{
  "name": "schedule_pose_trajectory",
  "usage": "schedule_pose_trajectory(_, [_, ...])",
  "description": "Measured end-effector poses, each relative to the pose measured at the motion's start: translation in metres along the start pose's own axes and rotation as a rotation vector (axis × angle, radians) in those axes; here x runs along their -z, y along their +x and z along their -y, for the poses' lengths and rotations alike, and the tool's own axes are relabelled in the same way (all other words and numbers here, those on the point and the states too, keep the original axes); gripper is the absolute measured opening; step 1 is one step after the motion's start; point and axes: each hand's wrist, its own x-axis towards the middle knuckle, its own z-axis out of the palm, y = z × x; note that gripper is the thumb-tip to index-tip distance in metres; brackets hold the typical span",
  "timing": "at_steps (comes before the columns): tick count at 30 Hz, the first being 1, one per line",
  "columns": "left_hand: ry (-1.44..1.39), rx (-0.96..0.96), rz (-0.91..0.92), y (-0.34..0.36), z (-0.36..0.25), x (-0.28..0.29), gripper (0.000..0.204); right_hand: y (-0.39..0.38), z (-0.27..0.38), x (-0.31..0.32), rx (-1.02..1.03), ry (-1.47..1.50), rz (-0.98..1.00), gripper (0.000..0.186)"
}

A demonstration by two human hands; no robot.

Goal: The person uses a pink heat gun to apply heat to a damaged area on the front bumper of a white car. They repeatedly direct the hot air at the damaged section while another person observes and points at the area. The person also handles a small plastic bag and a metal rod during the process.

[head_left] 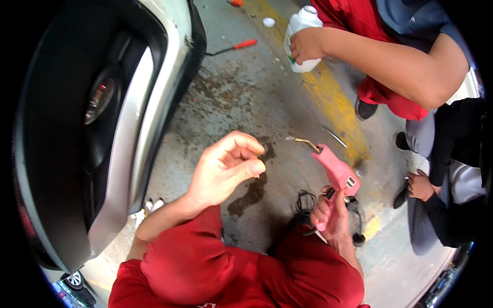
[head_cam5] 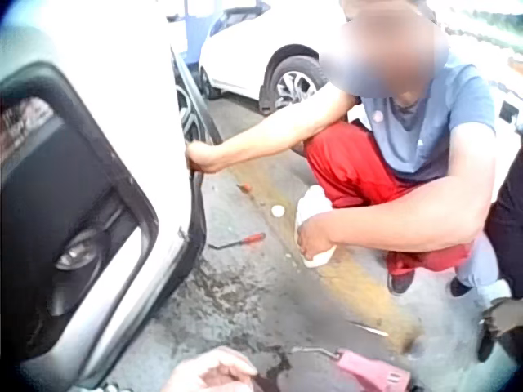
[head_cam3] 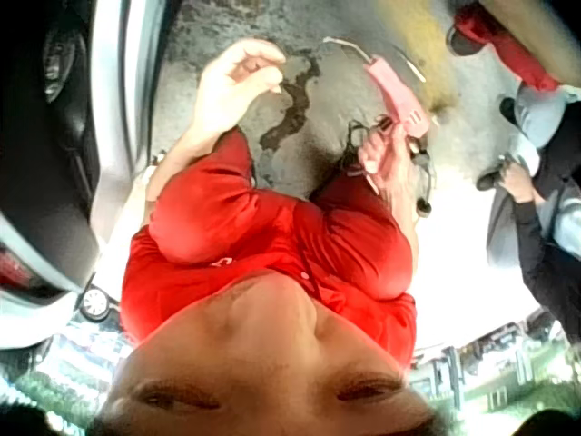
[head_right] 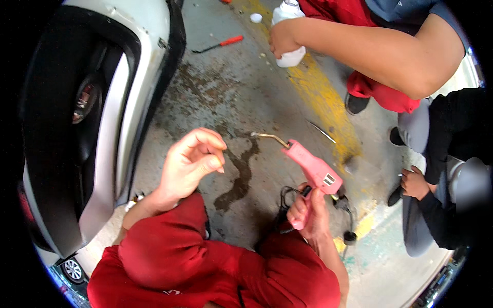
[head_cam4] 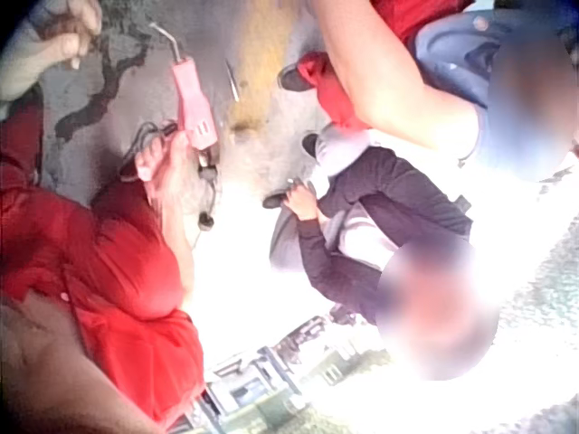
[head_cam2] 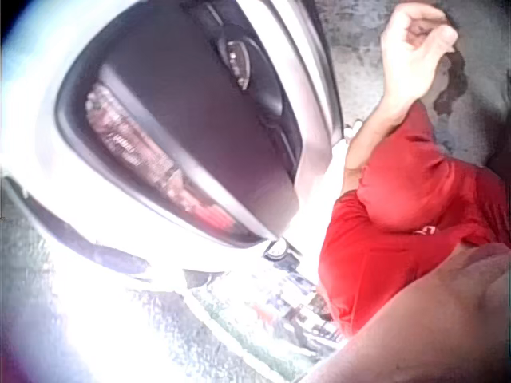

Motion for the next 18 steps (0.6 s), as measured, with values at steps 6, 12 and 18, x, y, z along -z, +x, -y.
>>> schedule_pose_trajectory(6, [0.058, 0.106, 0.379, -0.031, -0.017, 0.029, 0.03, 0.02, 0.009, -0.014, -0.038, -0.002, -0.07, 0.04])
schedule_pose_trajectory(12, [-0.147, 0.33, 0.547, -0.111, -0.027, 0.077, 0.061, 0.031, 0.035, -0.044, -0.012, -0.244, -0.058, 0.033])
schedule_pose_trajectory(18, [-0.103, 0.484, 0.339, -0.127, -0.046, 0.083, 0.055, 0.04, 0.065, -0.086, -0.107, -0.512, 0.028, 0.03])
